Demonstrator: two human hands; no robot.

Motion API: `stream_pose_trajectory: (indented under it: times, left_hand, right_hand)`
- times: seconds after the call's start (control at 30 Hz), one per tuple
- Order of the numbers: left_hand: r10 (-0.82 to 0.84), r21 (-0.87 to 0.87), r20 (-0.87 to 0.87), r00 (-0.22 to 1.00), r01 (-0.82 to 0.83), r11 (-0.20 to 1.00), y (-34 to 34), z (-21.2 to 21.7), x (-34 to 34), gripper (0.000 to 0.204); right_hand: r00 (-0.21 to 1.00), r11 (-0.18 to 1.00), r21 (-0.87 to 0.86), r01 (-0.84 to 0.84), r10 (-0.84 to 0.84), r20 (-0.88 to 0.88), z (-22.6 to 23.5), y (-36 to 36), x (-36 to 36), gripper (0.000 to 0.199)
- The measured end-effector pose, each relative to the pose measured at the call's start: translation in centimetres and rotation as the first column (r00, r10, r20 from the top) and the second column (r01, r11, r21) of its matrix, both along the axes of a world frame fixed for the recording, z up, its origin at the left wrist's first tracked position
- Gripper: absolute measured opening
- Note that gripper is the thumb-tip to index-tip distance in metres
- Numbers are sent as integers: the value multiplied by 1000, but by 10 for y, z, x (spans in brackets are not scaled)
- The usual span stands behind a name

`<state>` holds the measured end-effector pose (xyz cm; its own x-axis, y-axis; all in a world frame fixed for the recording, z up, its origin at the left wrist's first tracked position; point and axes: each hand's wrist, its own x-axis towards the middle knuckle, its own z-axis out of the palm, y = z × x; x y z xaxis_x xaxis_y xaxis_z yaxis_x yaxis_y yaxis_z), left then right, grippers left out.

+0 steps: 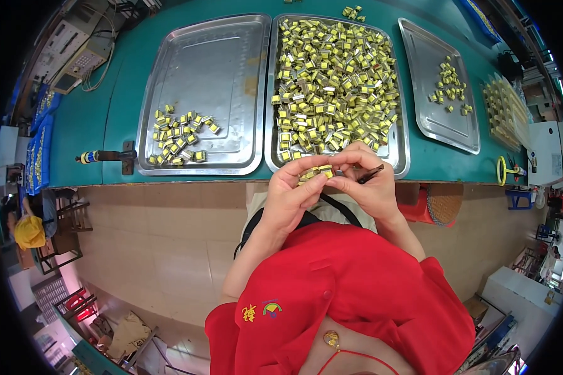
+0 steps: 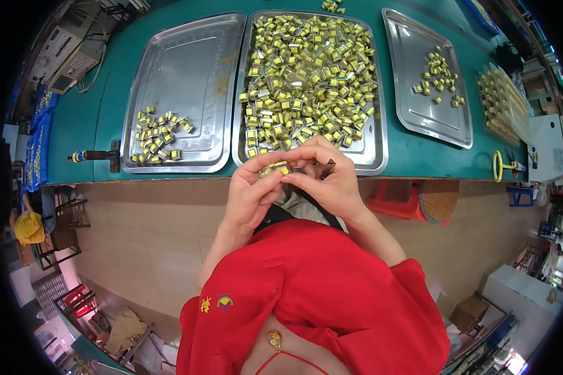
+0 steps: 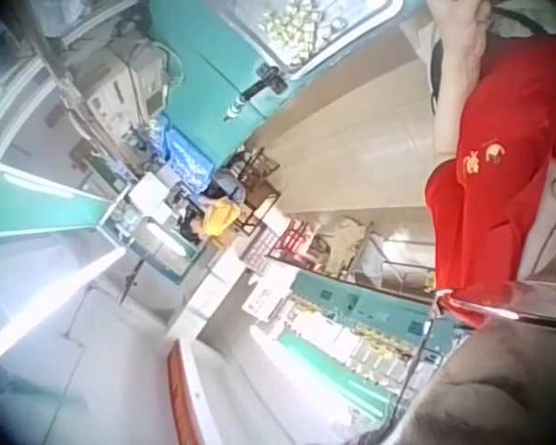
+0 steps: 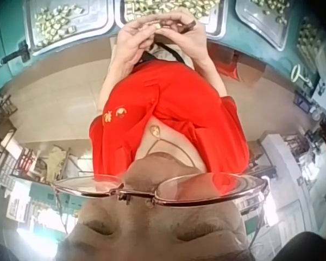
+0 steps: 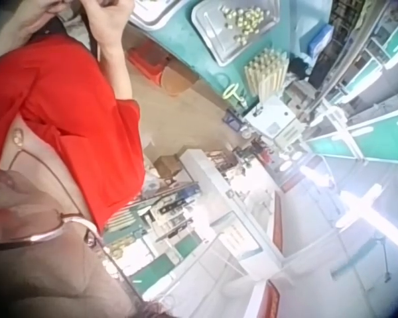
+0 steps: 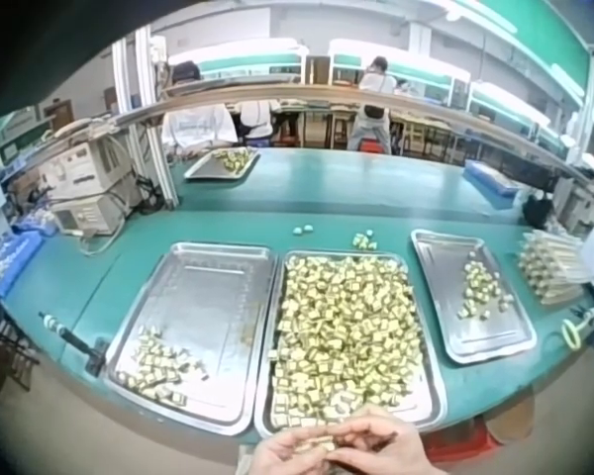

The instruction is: The person sorts small yellow electronic components by hand, transferring them from a bulk metal tray into smaller organization metal trays.

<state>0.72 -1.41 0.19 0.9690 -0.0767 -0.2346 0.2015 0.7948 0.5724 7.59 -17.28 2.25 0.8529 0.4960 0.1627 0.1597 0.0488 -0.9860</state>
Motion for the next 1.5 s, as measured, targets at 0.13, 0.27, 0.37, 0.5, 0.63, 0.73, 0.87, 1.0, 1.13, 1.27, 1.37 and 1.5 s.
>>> stream_pose_trajectory:
  times: [0.13,0.27,0.37,0.5,0.63,0.73,0.87,1.0,1.13,1.27,1.37,1.5]
  left_hand:
    - [73,313,90,993,-98,945,0,2,-1,32]
    - [82,458,274,958,-206,865,1,3,3,32]
    - [83,441,237,968,-184,878,2,4,1,31]
    - [87,479,256,963,-204,854,4,4,0,30]
    - [49,514,311,949,-211,832,7,3,4,26]
    - [48,518,327,944,-221,826,7,2,6,25]
    - [107,545,318,942,-274,792,9,2,7,25]
    - [186,561,350,918,-364,744,11,0,9,30]
    - [215,566,372,903,-404,719,9,1,11,28]
    - [241,597,395,887,-447,666,7,3,10,28]
    - [250,600,400,882,-458,656,6,4,9,27]
    - [245,623,414,877,-469,626,6,6,9,26]
  right_hand:
    - [1000,1000,26,-7,7,-16,0,-1,0,28]
    - [999,999,35,-35,36,-31,0,-1,1,28]
    - [998,998,45,-38,40,-45,-1,0,0,27]
    - [998,999,15,-46,46,-45,1,0,2,25]
    - [998,998,-24,-55,55,-35,2,-3,7,24]
    - [998,998,-7,-57,56,-38,2,-1,8,25]
    - [989,999,-37,38,-43,-141,8,2,6,27]
    - [964,954,-298,41,41,263,26,-6,9,23]
    - [876,917,-391,74,128,466,34,-3,-2,21]
    - [874,917,-388,92,113,473,32,-1,-6,21]
    - [870,912,-395,108,105,481,29,-1,-6,20]
    - [869,902,-415,116,111,483,28,-1,-6,20]
